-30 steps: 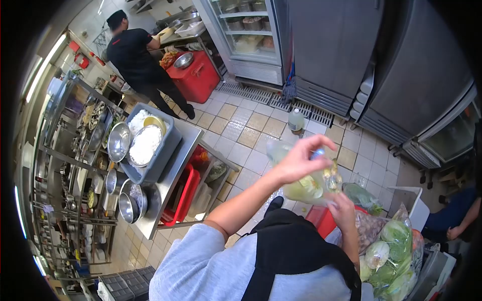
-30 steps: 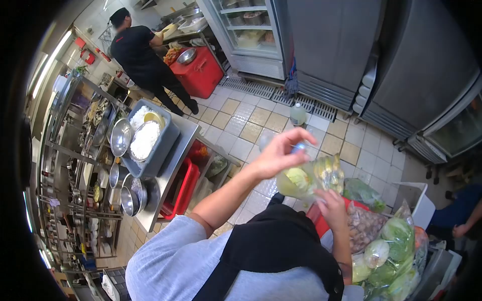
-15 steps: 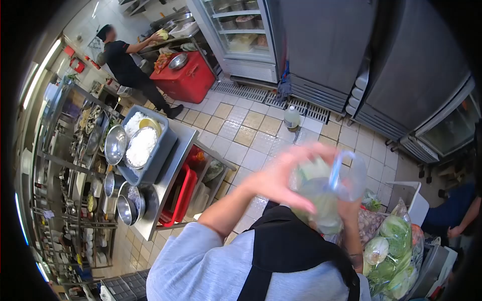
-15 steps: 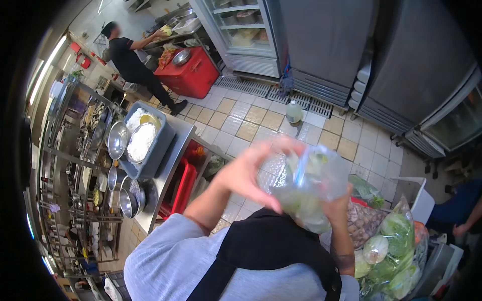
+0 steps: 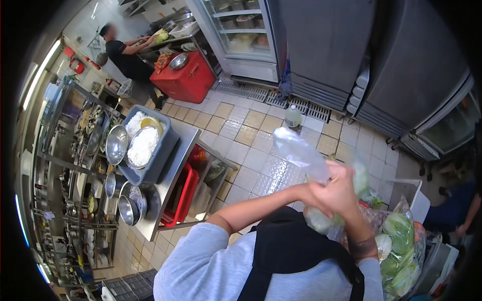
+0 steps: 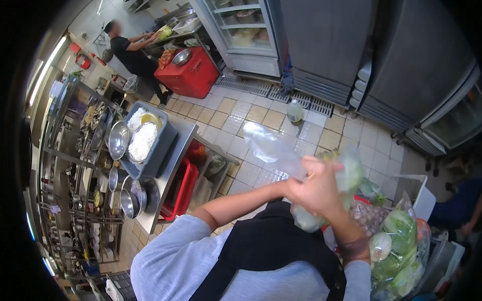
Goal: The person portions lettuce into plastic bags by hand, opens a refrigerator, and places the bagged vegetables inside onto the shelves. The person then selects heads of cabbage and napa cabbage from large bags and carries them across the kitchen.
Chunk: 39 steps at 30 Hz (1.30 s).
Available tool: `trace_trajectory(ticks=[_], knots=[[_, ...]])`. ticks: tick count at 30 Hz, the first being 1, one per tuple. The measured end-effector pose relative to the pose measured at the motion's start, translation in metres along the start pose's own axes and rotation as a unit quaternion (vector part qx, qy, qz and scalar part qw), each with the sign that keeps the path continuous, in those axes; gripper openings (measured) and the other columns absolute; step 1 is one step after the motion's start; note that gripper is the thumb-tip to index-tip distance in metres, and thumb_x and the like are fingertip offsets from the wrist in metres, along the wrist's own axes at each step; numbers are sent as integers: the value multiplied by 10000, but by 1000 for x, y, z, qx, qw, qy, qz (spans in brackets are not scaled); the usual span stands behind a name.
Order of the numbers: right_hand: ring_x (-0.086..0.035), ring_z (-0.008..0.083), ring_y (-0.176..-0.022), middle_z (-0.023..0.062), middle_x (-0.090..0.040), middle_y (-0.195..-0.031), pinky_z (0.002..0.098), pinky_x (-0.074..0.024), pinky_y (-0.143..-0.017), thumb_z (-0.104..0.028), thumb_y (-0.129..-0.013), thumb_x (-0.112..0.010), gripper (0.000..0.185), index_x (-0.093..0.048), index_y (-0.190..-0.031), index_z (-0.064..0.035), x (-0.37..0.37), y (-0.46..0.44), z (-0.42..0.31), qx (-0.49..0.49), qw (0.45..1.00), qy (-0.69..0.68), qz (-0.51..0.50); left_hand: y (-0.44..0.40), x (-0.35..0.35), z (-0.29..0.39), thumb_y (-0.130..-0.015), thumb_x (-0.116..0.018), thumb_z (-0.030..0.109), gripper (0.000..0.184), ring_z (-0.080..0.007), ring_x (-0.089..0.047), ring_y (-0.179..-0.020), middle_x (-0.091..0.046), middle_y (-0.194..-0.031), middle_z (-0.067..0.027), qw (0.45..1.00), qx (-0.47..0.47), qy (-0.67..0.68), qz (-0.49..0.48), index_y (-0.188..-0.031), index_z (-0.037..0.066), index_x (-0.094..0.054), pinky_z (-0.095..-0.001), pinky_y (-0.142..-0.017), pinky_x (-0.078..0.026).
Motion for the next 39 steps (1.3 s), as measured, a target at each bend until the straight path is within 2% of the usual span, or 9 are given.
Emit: trace_trajectory(ticks=[3,6,11,14,24,27,31,37,39], knots=[[-522,241,-538,158,-539,-604,367,-413,-570,-80,-587,-597,157,-541,-643,55,-17,10,-4,-22,992,-122,14,-33,-10,11,-740,-750,309,607,-216,-361,-1292,-453,-1337,-104,930,-190,-312,34,-1250,60,-535,-342,-1056,-348],[-518,230,-524,138,-539,-596,338,-409,-537,-82,-593,-631,149,-546,-621,37,3,16,-23,20,998,-60,-16,-37,-18,5,-725,-745,236,564,-217,-448,-1200,-523,-1227,-108,879,-174,-445,-8,-1216,56,-532,-337,-996,-393],[-524,156,-511,99,-561,-581,275,-380,-495,-46,-647,-674,93,-609,-653,22,45,29,-44,43,996,54,48,-21,-25,46,-665,-752,193,468,-245,-583,-995,-611,-1020,-129,995,-42,-70,-56,-1066,30,-576,-333,-869,-463],[-522,112,-524,80,-579,-577,255,-373,-499,-31,-724,-683,100,-624,-652,6,56,31,-44,28,990,38,135,-20,-19,61,-670,-708,136,373,-246,-597,-902,-609,-953,-127,993,-119,-22,4,-997,25,-567,-343,-777,-475],[-476,59,-477,28,-600,-583,235,-330,-438,-134,-866,-639,229,-650,-691,14,76,44,0,-128,941,-120,289,-5,-12,59,-721,-678,148,389,-289,-586,-975,-603,-1036,-159,982,-102,-159,25,-1082,42,-578,-383,-862,-457],[-406,31,-434,3,-546,-534,228,-252,-390,-166,-896,-616,268,-656,-694,6,107,74,51,-203,935,-125,262,-1,-3,22,-745,-634,91,260,-298,-590,-957,-626,-1024,-164,991,15,-126,-48,-998,29,-635,-385,-861,-457],[-398,28,-460,-24,-514,-545,223,-259,-412,-153,-877,-638,221,-633,-701,-20,102,126,93,-253,909,-114,311,-5,-16,16,-765,-526,21,190,-303,-596,-844,-633,-899,-173,970,-15,-243,21,-926,31,-627,-455,-1053,-277],[-487,49,-715,16,-553,-849,203,-387,-588,-64,-805,-676,140,-537,-805,-87,125,174,102,-116,908,-218,338,-25,10,-3,-770,-526,9,90,-315,-598,-816,-613,-815,-163,968,112,-185,-125,-815,9,-604,-386,-851,-450],[-504,86,-821,38,-546,-915,237,-422,-727,-40,-788,-675,239,-452,-741,-113,119,192,102,-104,907,-286,291,-50,12,14,-784,-512,8,95,-297,-587,-777,-603,-807,-159,949,29,-235,-210,-831,-1,-594,-365,-730,-471]])
Point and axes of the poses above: each hand's wrist, its own y-axis away from the middle knuckle, its own x-axis out of the back of the hand, z = x × y, the point moved 5 cm from there along -y, towards the middle knuckle
